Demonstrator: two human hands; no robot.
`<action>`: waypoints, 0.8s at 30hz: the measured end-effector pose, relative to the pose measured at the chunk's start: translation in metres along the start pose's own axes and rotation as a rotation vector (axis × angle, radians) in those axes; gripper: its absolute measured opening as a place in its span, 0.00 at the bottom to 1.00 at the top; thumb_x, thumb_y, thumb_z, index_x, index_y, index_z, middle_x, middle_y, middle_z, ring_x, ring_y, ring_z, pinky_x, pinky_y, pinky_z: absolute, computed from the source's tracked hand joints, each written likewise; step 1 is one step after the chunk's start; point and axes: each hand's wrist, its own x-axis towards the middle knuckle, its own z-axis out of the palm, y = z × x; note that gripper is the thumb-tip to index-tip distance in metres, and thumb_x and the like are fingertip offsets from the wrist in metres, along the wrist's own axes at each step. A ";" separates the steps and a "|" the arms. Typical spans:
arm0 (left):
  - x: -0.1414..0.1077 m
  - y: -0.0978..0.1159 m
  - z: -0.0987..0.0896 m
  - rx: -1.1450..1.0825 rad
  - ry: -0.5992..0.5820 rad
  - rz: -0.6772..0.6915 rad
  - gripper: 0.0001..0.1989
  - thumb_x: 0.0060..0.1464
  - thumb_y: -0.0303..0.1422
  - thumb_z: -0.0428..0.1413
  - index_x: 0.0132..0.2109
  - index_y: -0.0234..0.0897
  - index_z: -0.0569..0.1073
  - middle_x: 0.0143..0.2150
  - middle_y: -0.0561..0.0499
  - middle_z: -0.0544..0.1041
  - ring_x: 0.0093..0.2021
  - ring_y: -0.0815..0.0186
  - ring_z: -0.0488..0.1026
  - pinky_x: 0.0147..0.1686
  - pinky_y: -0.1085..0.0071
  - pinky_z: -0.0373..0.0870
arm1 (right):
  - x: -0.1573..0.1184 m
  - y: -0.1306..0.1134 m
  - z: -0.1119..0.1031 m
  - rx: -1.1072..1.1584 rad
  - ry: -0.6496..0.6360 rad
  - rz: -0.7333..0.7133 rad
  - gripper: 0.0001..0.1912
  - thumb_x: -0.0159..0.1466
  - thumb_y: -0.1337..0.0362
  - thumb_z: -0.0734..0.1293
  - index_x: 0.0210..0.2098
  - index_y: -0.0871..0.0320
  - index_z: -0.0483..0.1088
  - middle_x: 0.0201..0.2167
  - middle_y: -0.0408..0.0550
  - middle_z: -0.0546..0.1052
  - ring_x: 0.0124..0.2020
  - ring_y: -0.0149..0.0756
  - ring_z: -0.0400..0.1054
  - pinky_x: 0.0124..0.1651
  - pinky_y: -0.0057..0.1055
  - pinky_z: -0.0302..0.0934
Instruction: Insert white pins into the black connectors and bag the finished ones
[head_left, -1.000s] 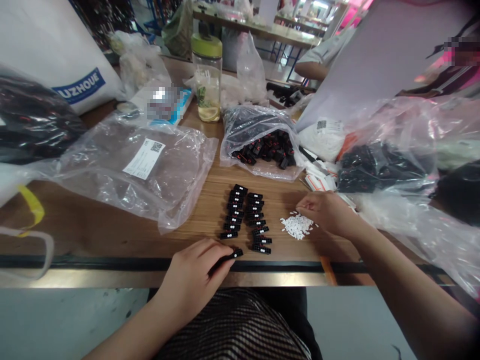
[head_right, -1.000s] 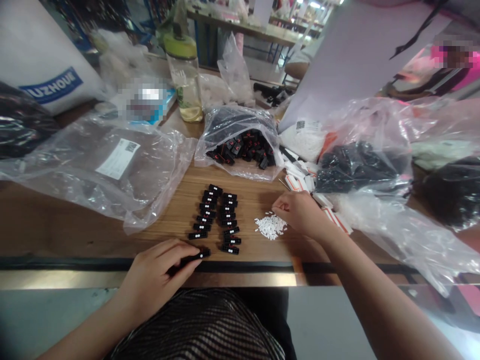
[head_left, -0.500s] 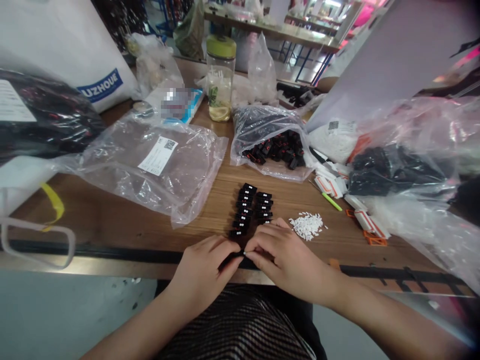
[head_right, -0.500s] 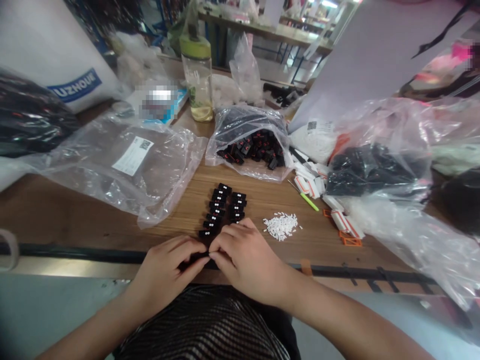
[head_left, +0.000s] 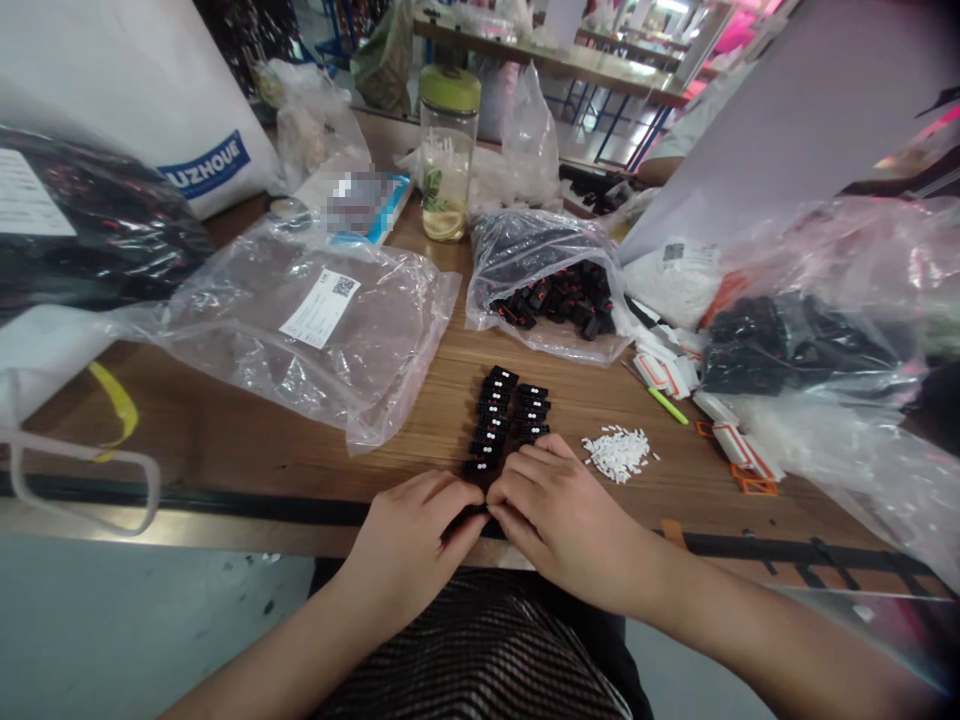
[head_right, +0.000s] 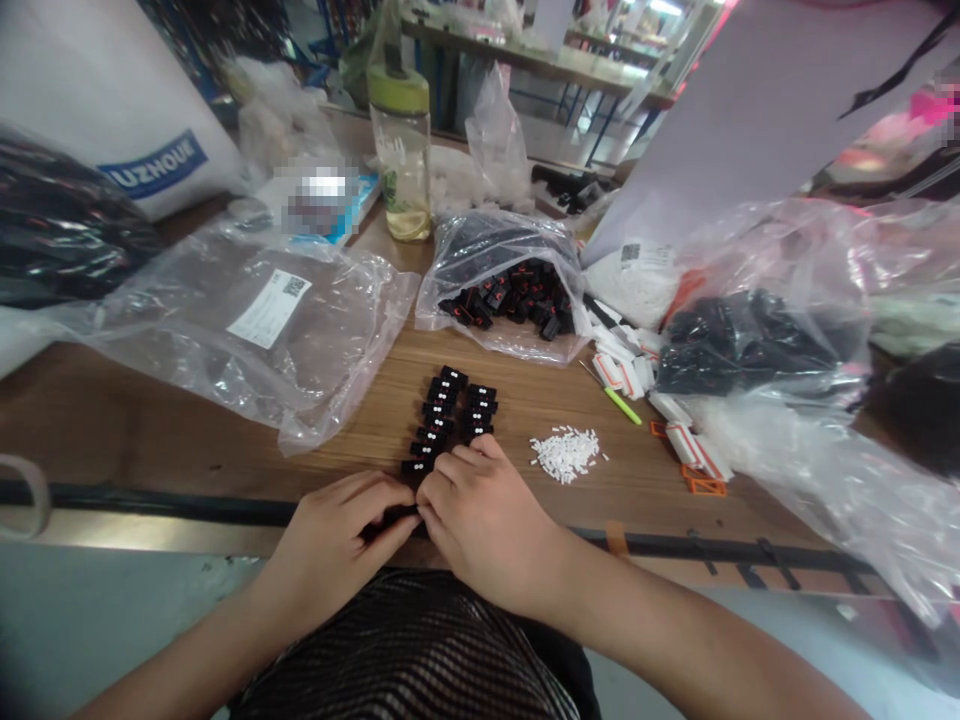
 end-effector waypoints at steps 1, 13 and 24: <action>0.000 0.000 0.000 0.004 -0.002 -0.001 0.02 0.62 0.29 0.55 0.40 0.40 0.73 0.36 0.53 0.77 0.37 0.62 0.74 0.39 0.64 0.70 | 0.000 0.000 0.000 -0.018 -0.004 -0.006 0.12 0.70 0.68 0.59 0.33 0.61 0.71 0.33 0.49 0.76 0.37 0.38 0.66 0.46 0.37 0.50; -0.001 0.002 -0.001 0.015 0.009 -0.003 0.02 0.60 0.28 0.56 0.40 0.40 0.73 0.37 0.53 0.77 0.38 0.62 0.75 0.40 0.64 0.71 | -0.008 -0.003 0.000 -0.127 0.068 -0.111 0.10 0.68 0.68 0.62 0.33 0.58 0.73 0.28 0.45 0.73 0.34 0.38 0.62 0.41 0.39 0.48; -0.001 0.001 -0.001 0.024 0.025 0.016 0.04 0.61 0.28 0.56 0.42 0.40 0.74 0.38 0.52 0.78 0.39 0.61 0.76 0.41 0.62 0.73 | -0.010 -0.006 0.005 -0.229 0.097 -0.145 0.11 0.69 0.69 0.62 0.32 0.58 0.74 0.27 0.45 0.74 0.33 0.38 0.63 0.42 0.39 0.50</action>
